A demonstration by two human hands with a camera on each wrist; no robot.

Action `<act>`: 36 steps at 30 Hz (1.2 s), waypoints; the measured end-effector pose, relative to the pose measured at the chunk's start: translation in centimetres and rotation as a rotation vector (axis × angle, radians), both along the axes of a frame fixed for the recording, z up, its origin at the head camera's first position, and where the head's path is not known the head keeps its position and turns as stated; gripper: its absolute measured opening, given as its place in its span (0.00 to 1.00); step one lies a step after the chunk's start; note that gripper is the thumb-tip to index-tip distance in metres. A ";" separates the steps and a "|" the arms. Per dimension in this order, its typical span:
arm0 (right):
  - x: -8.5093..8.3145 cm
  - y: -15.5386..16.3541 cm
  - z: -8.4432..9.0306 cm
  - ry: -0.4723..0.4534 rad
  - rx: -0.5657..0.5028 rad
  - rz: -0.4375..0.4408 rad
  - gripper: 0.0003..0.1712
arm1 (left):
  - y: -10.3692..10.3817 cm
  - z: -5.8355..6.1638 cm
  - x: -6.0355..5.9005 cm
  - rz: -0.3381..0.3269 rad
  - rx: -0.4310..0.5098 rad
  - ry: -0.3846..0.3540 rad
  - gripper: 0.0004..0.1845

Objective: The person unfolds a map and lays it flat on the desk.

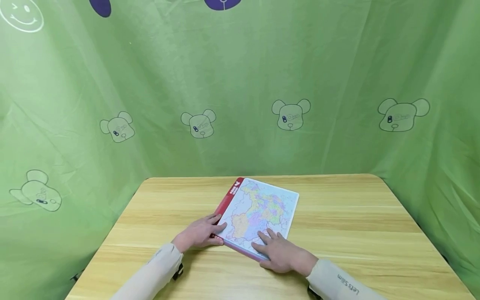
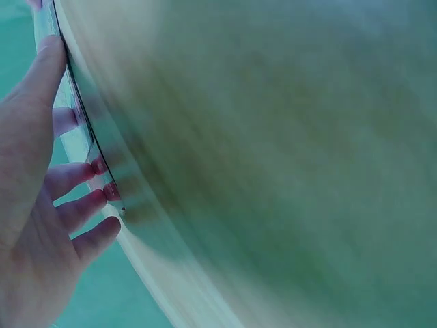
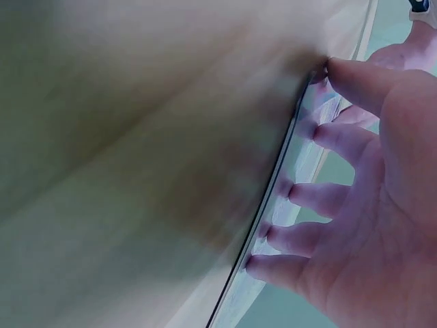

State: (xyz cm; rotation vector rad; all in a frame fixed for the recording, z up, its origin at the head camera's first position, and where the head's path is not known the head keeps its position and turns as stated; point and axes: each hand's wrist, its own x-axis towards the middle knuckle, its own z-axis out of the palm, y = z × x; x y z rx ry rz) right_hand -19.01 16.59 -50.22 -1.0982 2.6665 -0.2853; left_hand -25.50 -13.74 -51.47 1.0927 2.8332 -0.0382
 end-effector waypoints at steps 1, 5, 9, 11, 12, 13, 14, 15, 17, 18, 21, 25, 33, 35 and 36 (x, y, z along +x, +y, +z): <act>0.0 0.0 0.0 0.000 0.000 -0.003 0.32 | 0.0 0.0 0.1 -0.004 0.001 -0.002 0.35; -0.2 0.1 0.1 -0.001 0.002 -0.006 0.32 | 0.0 0.1 0.4 -0.007 0.014 -0.006 0.34; -0.5 0.2 -0.1 -0.009 -0.006 0.000 0.32 | -0.1 0.0 0.7 -0.006 0.021 -0.001 0.34; -0.5 0.3 -0.2 -0.013 -0.009 0.000 0.31 | -0.1 0.0 0.7 -0.009 0.020 0.003 0.34; -0.6 0.3 -0.2 -0.012 -0.010 -0.001 0.31 | -0.1 0.0 0.7 -0.011 0.019 0.002 0.34; -0.6 0.3 -0.3 -0.011 -0.012 -0.003 0.31 | -0.1 0.0 0.8 -0.011 0.018 0.000 0.34; -0.7 0.4 -0.4 -0.010 -0.013 -0.003 0.31 | -0.1 0.0 0.8 -0.011 0.016 -0.001 0.34; -0.7 0.4 -0.4 -0.008 -0.014 -0.003 0.31 | -0.1 0.0 0.8 -0.008 0.012 -0.005 0.34; -0.8 0.4 -0.5 -0.005 -0.017 -0.003 0.32 | 0.0 -0.1 0.9 -0.004 0.004 -0.009 0.34; -0.8 0.5 -0.6 -0.002 -0.017 -0.003 0.32 | 0.0 -0.1 0.9 -0.001 0.000 -0.013 0.34; -0.9 0.5 -0.7 -0.002 -0.023 -0.006 0.32 | 0.0 -0.2 1.0 0.002 -0.009 -0.010 0.35; -1.0 0.6 -0.6 -0.003 -0.024 -0.015 0.32 | 0.0 -0.3 1.1 -0.008 -0.015 -0.001 0.35; -1.3 0.7 -0.5 0.001 -0.028 -0.013 0.32 | 0.1 -0.4 1.2 -0.008 -0.021 0.009 0.35; -1.4 0.7 -0.5 -0.001 -0.027 -0.014 0.32 | 0.1 -0.4 1.2 -0.005 -0.024 0.007 0.35; -1.4 0.7 -0.4 -0.004 -0.027 -0.015 0.32 | 0.2 -0.4 1.3 -0.003 -0.024 0.005 0.35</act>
